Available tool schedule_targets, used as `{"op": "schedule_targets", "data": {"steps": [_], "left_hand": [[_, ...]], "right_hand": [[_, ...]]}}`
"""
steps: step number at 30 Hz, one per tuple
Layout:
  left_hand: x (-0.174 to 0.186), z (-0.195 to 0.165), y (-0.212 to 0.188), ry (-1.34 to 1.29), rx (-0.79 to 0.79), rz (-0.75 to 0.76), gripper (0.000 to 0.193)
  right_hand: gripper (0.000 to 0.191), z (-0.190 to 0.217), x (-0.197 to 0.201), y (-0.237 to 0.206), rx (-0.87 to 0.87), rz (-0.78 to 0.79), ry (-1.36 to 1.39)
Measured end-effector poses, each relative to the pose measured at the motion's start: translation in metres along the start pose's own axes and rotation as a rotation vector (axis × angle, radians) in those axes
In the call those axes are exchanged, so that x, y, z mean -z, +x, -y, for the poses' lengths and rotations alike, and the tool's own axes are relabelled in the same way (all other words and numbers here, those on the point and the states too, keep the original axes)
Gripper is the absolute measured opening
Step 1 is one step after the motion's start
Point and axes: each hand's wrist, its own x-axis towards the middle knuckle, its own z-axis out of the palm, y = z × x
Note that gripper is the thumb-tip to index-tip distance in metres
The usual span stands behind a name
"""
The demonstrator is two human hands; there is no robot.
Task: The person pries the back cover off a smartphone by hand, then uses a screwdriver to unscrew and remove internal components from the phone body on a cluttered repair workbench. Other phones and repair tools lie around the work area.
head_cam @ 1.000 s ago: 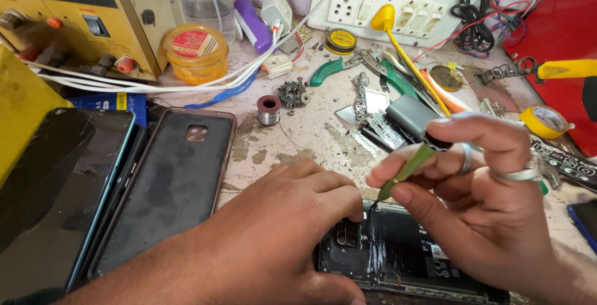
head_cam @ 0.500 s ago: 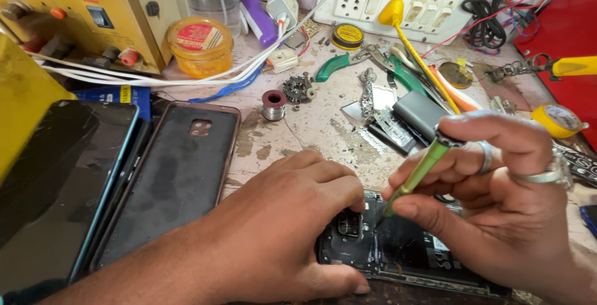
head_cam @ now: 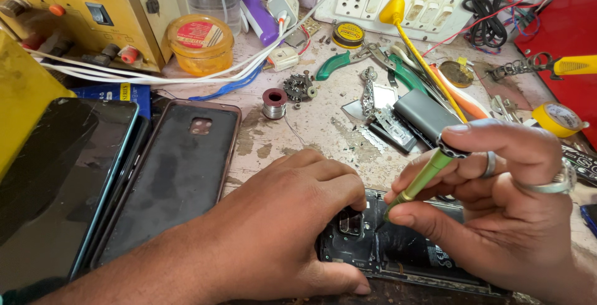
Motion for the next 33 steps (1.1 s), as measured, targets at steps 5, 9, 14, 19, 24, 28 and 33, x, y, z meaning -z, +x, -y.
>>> {"op": "schedule_targets", "data": {"steps": [5, 9, 14, 19, 24, 28, 33], "left_hand": [[0.000, 0.001, -0.001, 0.006, -0.009, -0.004, 0.061], [-0.001, 0.000, 0.000, 0.010, -0.017, -0.022, 0.061], [-0.002, 0.000, 0.001, 0.023, 0.001, 0.009, 0.061], [-0.002, 0.000, 0.000, -0.003, 0.014, 0.009, 0.061], [-0.001, -0.001, 0.002, 0.016, -0.007, 0.004, 0.061], [-0.001, -0.002, 0.001, 0.023, 0.013, 0.024, 0.062], [-0.003, 0.000, 0.000, 0.009, -0.006, 0.004, 0.062]], "right_hand": [[0.083, -0.003, -0.006, -0.004, -0.006, -0.053, 0.004], [0.084, -0.002, -0.007, -0.004, -0.012, -0.067, -0.036], [0.067, 0.002, 0.002, -0.006, -0.067, 0.148, 0.087], [0.076, 0.002, -0.004, -0.012, 0.017, 0.010, 0.099], [0.066, -0.002, 0.000, -0.013, 0.111, 0.099, -0.006], [0.072, -0.004, 0.001, -0.011, 0.059, 0.108, 0.053], [0.065, 0.014, -0.007, -0.003, -0.048, 0.049, 0.068]]}}
